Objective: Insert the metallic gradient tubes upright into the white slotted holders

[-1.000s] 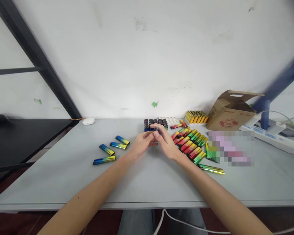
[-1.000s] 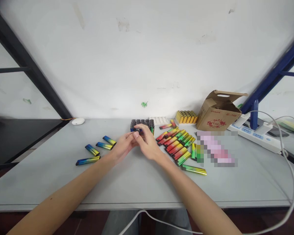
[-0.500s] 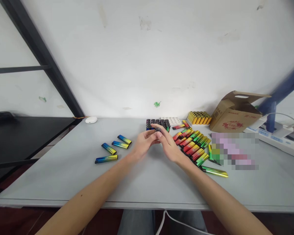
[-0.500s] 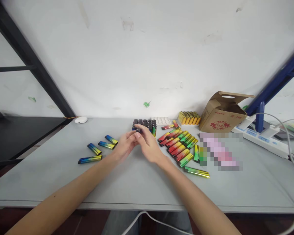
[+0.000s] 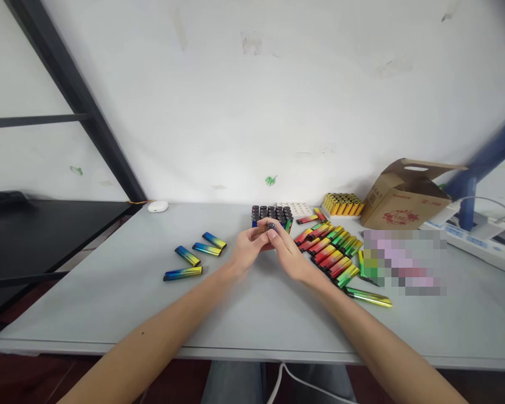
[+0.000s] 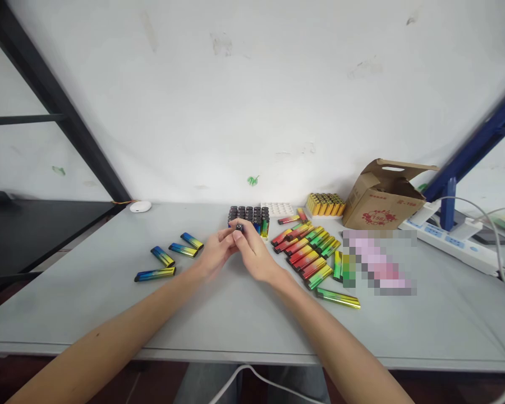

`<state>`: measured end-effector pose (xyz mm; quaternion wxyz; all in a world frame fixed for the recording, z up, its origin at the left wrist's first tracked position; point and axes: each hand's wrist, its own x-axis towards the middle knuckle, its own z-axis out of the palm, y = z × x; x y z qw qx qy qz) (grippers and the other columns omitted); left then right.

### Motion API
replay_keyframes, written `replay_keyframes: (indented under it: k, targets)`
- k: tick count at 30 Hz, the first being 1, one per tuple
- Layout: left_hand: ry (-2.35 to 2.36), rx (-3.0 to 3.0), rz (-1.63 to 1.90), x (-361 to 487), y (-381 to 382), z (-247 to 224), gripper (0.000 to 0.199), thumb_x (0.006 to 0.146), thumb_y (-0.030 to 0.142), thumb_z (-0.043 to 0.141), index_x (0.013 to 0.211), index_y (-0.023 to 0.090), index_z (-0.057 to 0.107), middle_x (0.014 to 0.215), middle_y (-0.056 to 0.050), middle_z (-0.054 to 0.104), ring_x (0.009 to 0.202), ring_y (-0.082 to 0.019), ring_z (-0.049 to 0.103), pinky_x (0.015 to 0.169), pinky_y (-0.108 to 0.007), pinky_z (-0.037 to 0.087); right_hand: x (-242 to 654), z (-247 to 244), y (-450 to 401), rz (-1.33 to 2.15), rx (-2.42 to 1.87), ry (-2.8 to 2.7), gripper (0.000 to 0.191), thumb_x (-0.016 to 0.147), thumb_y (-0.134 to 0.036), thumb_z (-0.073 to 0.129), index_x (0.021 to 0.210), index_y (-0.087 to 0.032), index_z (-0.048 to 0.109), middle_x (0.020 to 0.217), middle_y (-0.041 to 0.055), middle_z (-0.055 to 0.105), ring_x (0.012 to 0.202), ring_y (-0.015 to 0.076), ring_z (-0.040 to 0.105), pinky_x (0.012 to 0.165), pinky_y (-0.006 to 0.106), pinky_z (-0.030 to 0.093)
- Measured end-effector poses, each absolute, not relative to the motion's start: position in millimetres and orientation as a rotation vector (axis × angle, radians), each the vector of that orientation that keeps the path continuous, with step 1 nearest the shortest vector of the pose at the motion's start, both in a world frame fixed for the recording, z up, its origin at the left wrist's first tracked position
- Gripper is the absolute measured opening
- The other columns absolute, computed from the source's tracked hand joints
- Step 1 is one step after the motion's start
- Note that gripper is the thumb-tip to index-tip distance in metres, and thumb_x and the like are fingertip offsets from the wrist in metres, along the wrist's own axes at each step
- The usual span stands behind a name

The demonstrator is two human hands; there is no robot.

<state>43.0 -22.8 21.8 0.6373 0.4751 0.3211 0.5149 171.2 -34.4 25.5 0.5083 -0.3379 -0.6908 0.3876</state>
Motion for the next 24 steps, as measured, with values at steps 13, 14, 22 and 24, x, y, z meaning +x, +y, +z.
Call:
replay_keyframes:
  k: [13,14,22,24]
  targets:
    - [0.761,1.073,1.161,39.8,-16.4,17.2,0.044,0.069,0.046,0.078,0.092,0.009,0.071,0.088,-0.01,0.072,0.089,-0.023,0.068,0.089,-0.039,0.052,170.3,22.2,-31.3,1.012,-0.826,-1.638,0.042,0.095,-0.055,0.039,0.124,-0.027,0.053,0.133,0.006,0.054,0.127,0.0195,0.048,0.111,0.038,0.033]
    - [0.764,1.074,1.152,39.9,-16.6,18.2,0.045,0.069,0.047,0.078,0.093,0.009,0.071,0.089,-0.011,0.073,0.089,-0.023,0.068,0.089,-0.039,0.052,170.0,22.2,-31.0,1.018,-0.833,-1.627,0.043,0.095,-0.055,0.04,0.125,-0.027,0.053,0.132,0.0061,0.055,0.127,0.0195,0.048,0.111,0.038,0.034]
    - [0.782,1.124,1.044,40.2,-20.8,30.4,0.06,0.072,0.061,0.071,0.098,0.007,0.07,0.095,-0.015,0.073,0.091,-0.025,0.068,0.084,-0.038,0.053,174.0,25.0,-29.0,1.037,-0.874,-1.672,0.051,0.095,-0.057,0.038,0.134,-0.025,0.048,0.126,0.0067,0.059,0.119,0.0193,0.054,0.107,0.036,0.039]
    - [0.779,1.15,1.022,39.0,-19.6,30.5,0.062,0.072,0.062,0.07,0.099,0.007,0.07,0.095,-0.016,0.073,0.091,-0.026,0.068,0.084,-0.038,0.053,176.5,27.0,-28.3,0.997,-0.882,-1.715,0.049,0.096,-0.055,0.039,0.133,-0.024,0.048,0.126,0.0075,0.06,0.118,0.0201,0.055,0.105,0.036,0.041]
